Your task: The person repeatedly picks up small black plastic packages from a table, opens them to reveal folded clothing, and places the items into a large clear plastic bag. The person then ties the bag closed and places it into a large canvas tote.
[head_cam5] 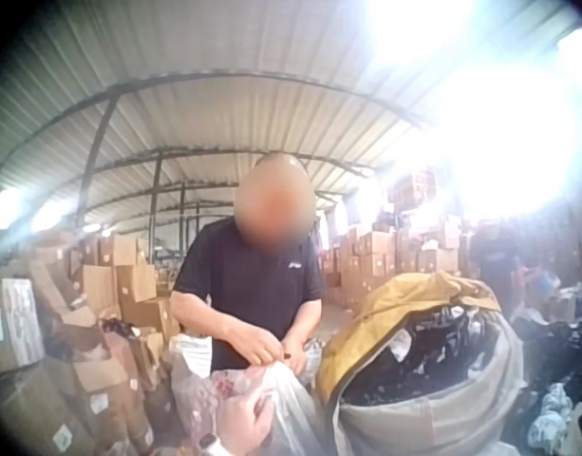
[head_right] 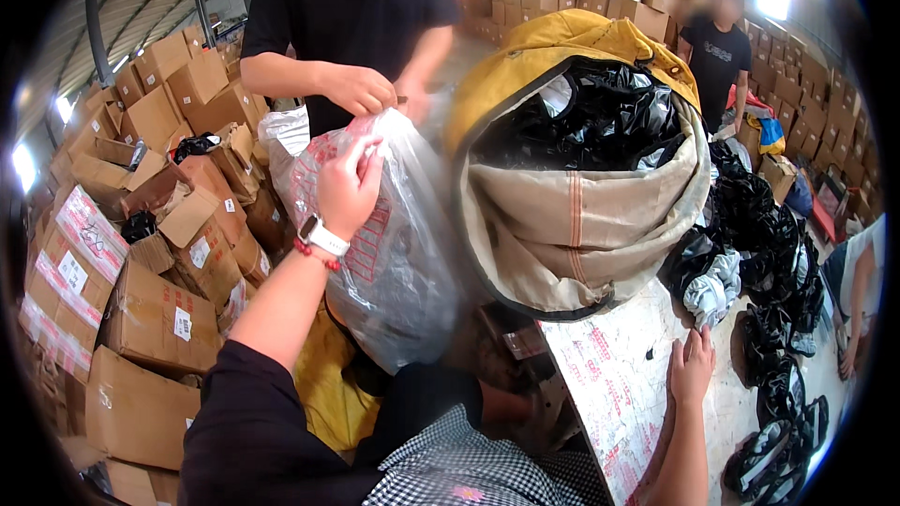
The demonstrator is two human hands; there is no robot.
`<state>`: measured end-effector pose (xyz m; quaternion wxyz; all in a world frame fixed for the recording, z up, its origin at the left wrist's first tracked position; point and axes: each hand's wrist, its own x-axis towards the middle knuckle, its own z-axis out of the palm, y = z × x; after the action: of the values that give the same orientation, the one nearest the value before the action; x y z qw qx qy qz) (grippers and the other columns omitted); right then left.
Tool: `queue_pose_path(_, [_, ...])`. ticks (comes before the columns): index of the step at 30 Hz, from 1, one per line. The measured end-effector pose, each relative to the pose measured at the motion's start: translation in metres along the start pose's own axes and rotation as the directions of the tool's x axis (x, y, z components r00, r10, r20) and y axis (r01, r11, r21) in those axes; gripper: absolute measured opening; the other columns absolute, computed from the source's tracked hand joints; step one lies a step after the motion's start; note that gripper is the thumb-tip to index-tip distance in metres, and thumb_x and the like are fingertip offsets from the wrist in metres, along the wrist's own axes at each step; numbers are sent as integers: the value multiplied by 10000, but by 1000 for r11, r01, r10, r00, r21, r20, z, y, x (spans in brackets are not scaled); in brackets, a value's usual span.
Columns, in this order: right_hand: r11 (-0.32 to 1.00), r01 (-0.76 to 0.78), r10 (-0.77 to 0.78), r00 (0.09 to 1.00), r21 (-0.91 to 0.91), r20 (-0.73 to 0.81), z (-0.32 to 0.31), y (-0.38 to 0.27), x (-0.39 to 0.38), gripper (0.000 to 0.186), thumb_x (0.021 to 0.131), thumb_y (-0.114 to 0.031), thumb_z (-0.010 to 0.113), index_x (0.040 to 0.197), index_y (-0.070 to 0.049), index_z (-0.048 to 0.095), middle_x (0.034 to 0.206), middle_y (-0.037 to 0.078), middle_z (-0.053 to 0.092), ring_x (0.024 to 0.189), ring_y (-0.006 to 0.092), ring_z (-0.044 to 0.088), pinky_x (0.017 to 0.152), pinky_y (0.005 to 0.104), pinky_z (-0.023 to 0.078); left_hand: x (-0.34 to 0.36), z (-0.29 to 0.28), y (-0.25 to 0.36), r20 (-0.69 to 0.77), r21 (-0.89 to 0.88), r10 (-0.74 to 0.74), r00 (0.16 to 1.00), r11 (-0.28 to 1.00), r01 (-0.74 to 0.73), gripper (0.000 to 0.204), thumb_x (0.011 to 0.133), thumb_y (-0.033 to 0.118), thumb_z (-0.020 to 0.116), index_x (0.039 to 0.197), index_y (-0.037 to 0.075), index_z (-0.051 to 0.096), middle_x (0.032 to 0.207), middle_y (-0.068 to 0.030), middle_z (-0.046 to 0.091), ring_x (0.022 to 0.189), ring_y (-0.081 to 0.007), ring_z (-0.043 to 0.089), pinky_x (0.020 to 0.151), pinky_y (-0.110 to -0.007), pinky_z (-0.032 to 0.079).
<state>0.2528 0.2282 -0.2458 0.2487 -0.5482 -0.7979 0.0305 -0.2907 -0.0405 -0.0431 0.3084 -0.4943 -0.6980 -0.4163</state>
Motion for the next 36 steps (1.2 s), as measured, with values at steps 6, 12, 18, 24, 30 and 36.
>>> queue_pose_path(6, [1000, -17, 17, 1000, 12, 11, -5, -6, -1, 463, 958, -270, 620, 1321, 16, 598, 1526, 220, 466, 1375, 371, 456, 1185, 443, 283, 53, 1, -13, 65, 212, 99, 993, 971, -111, 171, 934, 213, 653, 1058, 100, 687, 828, -129, 723, 747, -320, 705, 641, -434, 529])
queue_pose_path(12, [1000, -11, 11, 1000, 16, 3, -5, -6, -1, 458, 951, -258, 630, 1321, 10, 600, 1527, 203, 469, 1370, 370, 461, 1179, 456, 284, 67, -2, -47, 77, 395, 264, 961, 877, -272, 90, 900, 167, 669, 946, 96, 700, 834, -93, 653, 705, -312, 651, 649, -425, 503])
queue_pose_path(18, [1000, -6, 6, 1000, -17, 10, 0, 1, 2, 479, 944, -262, 645, 1342, -2, 586, 1531, 187, 470, 1397, 339, 442, 1183, 447, 262, 59, 11, -41, 88, 189, 106, 990, 975, -121, 83, 901, 157, 683, 899, 74, 690, 788, -86, 635, 670, -283, 638, 599, -391, 491])
queue_pose_path(24, [1000, 9, -8, 1000, -18, 4, 6, 9, 4, 486, 941, -260, 647, 1345, 0, 579, 1529, 188, 473, 1396, 335, 443, 1178, 436, 263, 6, 0, -5, 155, 145, 183, 971, 968, -206, 52, 883, 140, 705, 894, 89, 702, 715, -59, 616, 585, -229, 614, 561, -361, 460])
queue_pose_path(30, [999, 31, -31, 999, -36, 8, 5, 10, 6, 481, 950, -273, 627, 1342, 3, 582, 1513, 194, 488, 1380, 354, 456, 1173, 445, 275, -40, -13, 16, 219, 63, 202, 955, 974, -220, 72, 835, 128, 742, 877, 92, 696, 734, -45, 639, 598, -231, 620, 610, -366, 471])
queue_pose_path(36, [999, 35, -34, 999, -26, 8, 3, 8, 5, 465, 964, -275, 610, 1330, 12, 593, 1505, 202, 494, 1374, 363, 462, 1165, 452, 300, -58, -29, 16, 201, 53, 231, 952, 968, -246, 79, 831, 129, 752, 858, 97, 685, 732, -50, 631, 610, -241, 609, 599, -370, 464])
